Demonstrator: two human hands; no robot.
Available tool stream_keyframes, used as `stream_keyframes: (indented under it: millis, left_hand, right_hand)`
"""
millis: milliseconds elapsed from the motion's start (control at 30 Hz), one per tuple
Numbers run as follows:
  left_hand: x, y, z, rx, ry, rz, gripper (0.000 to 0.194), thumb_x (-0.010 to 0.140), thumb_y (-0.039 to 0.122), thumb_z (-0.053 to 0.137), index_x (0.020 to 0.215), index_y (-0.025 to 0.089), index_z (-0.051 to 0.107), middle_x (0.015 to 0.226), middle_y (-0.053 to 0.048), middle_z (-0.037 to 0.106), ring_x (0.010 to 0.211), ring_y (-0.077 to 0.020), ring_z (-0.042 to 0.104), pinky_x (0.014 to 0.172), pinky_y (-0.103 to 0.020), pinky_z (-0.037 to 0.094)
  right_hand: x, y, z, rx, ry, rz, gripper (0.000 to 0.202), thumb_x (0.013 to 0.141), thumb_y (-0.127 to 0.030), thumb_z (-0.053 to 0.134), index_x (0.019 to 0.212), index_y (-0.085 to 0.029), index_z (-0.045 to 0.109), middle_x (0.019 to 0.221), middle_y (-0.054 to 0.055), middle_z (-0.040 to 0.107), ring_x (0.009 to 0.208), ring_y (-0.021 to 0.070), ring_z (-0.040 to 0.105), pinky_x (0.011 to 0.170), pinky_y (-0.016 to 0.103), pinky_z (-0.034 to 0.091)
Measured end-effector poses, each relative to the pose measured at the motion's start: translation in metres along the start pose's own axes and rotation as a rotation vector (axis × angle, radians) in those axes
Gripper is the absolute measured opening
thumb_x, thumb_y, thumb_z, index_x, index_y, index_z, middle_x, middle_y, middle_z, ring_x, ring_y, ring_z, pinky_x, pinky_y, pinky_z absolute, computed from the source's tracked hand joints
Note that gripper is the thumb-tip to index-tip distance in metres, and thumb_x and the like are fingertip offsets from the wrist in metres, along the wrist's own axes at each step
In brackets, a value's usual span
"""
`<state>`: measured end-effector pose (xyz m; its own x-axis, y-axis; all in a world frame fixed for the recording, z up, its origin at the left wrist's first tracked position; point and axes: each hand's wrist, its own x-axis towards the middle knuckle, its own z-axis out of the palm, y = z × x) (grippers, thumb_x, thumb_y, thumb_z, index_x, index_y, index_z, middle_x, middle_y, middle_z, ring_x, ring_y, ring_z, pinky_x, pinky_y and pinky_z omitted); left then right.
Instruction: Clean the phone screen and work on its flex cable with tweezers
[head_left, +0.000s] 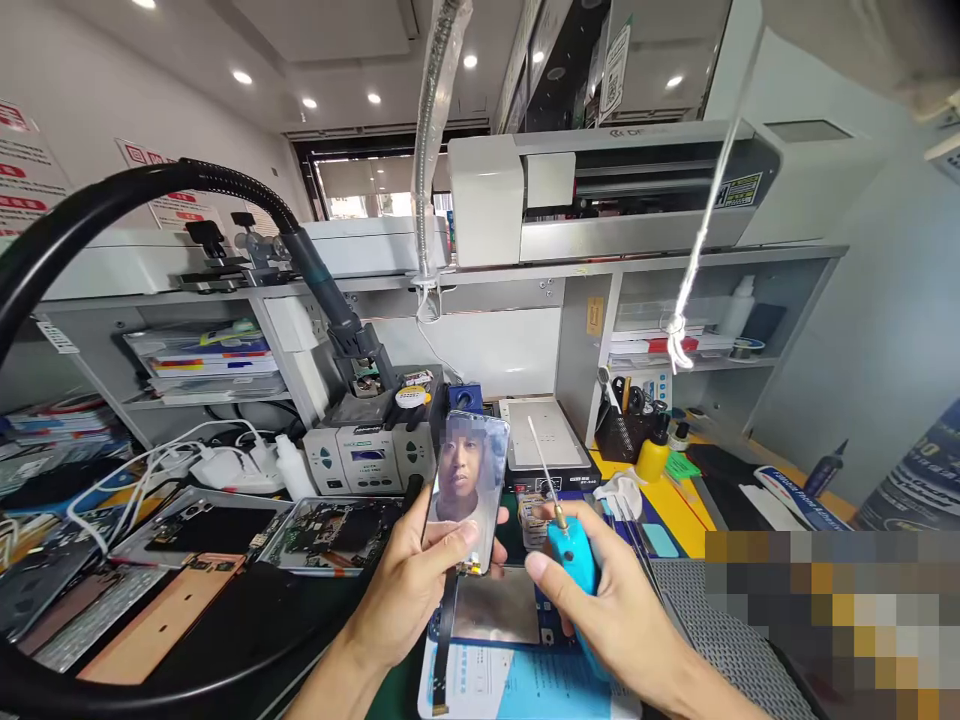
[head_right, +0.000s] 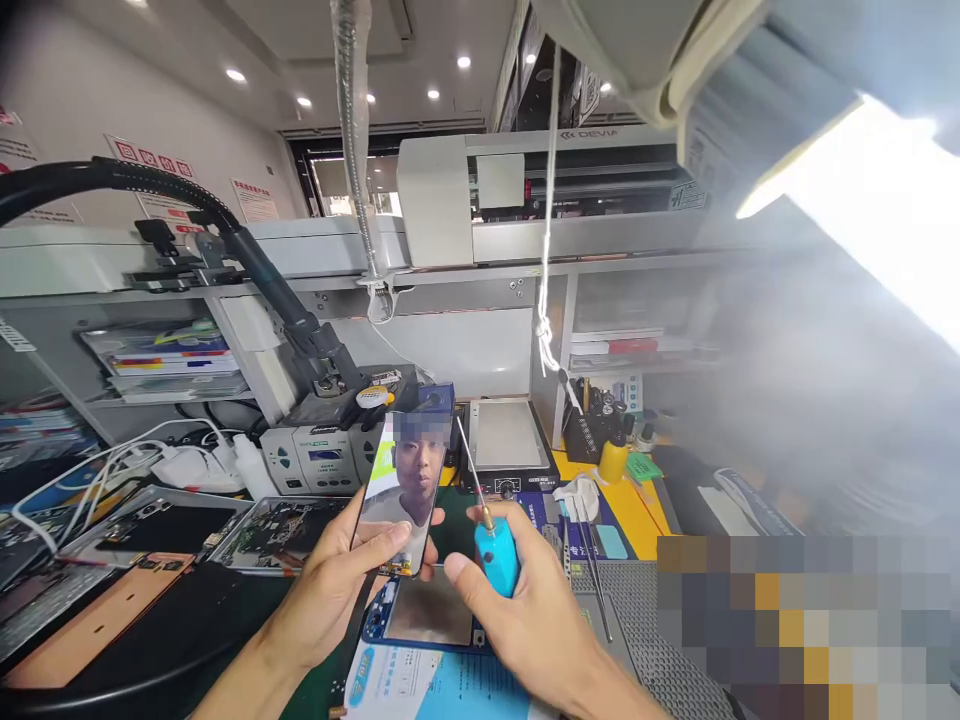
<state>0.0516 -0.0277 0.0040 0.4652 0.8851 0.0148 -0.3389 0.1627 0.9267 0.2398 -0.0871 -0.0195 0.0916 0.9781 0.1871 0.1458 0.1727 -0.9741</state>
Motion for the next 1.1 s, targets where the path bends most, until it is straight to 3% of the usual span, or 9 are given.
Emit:
stream_keyframes:
  millis: [100, 233, 400, 600, 767, 933, 1100]
  left_hand:
    - [-0.002, -0.003, 0.002, 0.014, -0.051, -0.048, 0.038, 0.090, 0.027, 0.066, 0.124, 0.017, 0.058, 0.102, -0.013, 0.074, 0.073, -0.0192, 0.070, 0.067, -0.032, 0.056]
    - [-0.004, -0.009, 0.006, 0.089, -0.168, -0.097, 0.046, 0.092, 0.037, 0.062, 0.133, 0.018, 0.053, 0.090, -0.010, 0.074, 0.077, -0.0226, 0.070, 0.068, -0.035, 0.057]
    - [-0.007, -0.014, 0.013, 0.136, -0.238, -0.111, 0.053, 0.091, 0.038, 0.064, 0.139, 0.019, 0.050, 0.085, -0.008, 0.072, 0.077, -0.0233, 0.070, 0.074, -0.038, 0.057]
    - [-0.008, -0.012, 0.014, 0.146, -0.248, -0.143, 0.051, 0.091, 0.039, 0.064, 0.136, 0.019, 0.051, 0.087, -0.009, 0.074, 0.073, -0.0223, 0.070, 0.071, -0.036, 0.056]
    - [-0.008, -0.011, 0.012, 0.166, -0.261, -0.110, 0.047, 0.091, 0.041, 0.063, 0.131, 0.019, 0.055, 0.106, -0.014, 0.074, 0.074, -0.0216, 0.071, 0.071, -0.035, 0.055]
    - [-0.009, -0.015, 0.011, 0.131, -0.229, -0.126, 0.043, 0.088, 0.040, 0.067, 0.125, 0.020, 0.058, 0.085, -0.009, 0.075, 0.074, -0.0240, 0.072, 0.069, -0.035, 0.057]
    - [-0.009, -0.016, 0.013, 0.106, -0.170, -0.116, 0.048, 0.087, 0.038, 0.069, 0.128, 0.019, 0.053, 0.078, -0.006, 0.073, 0.073, -0.0251, 0.073, 0.068, -0.037, 0.059]
  right_hand:
    - [0.004, -0.001, 0.001, 0.087, 0.075, 0.027, 0.043, 0.084, -0.048, 0.074, 0.113, -0.025, 0.053, 0.084, -0.003, 0.060, 0.056, 0.0113, 0.053, 0.049, 0.025, 0.051]
    - [0.007, -0.008, 0.000, 0.195, 0.116, 0.048, 0.051, 0.078, -0.049, 0.078, 0.112, -0.025, 0.048, 0.096, 0.001, 0.063, 0.063, 0.0142, 0.061, 0.045, 0.026, 0.054]
    - [0.009, -0.012, -0.001, 0.231, 0.096, 0.076, 0.038, 0.080, -0.045, 0.078, 0.092, -0.024, 0.049, 0.062, -0.006, 0.061, 0.046, 0.0117, 0.054, 0.041, 0.024, 0.049]
    - [0.009, -0.014, -0.003, 0.250, 0.066, 0.084, 0.037, 0.082, -0.045, 0.076, 0.090, -0.023, 0.048, 0.058, -0.005, 0.063, 0.045, 0.0119, 0.053, 0.040, 0.023, 0.048]
    - [0.008, -0.015, -0.004, 0.267, 0.063, 0.066, 0.036, 0.084, -0.047, 0.074, 0.089, -0.024, 0.048, 0.056, -0.006, 0.062, 0.045, 0.0116, 0.052, 0.041, 0.023, 0.048]
    - [0.008, -0.012, -0.004, 0.279, 0.060, 0.060, 0.035, 0.085, -0.048, 0.073, 0.090, -0.023, 0.048, 0.053, -0.009, 0.058, 0.043, 0.0105, 0.049, 0.040, 0.022, 0.047]
    - [0.008, -0.013, -0.005, 0.277, 0.073, 0.073, 0.038, 0.084, -0.050, 0.073, 0.095, -0.023, 0.049, 0.055, -0.008, 0.058, 0.044, 0.0109, 0.050, 0.040, 0.023, 0.048]
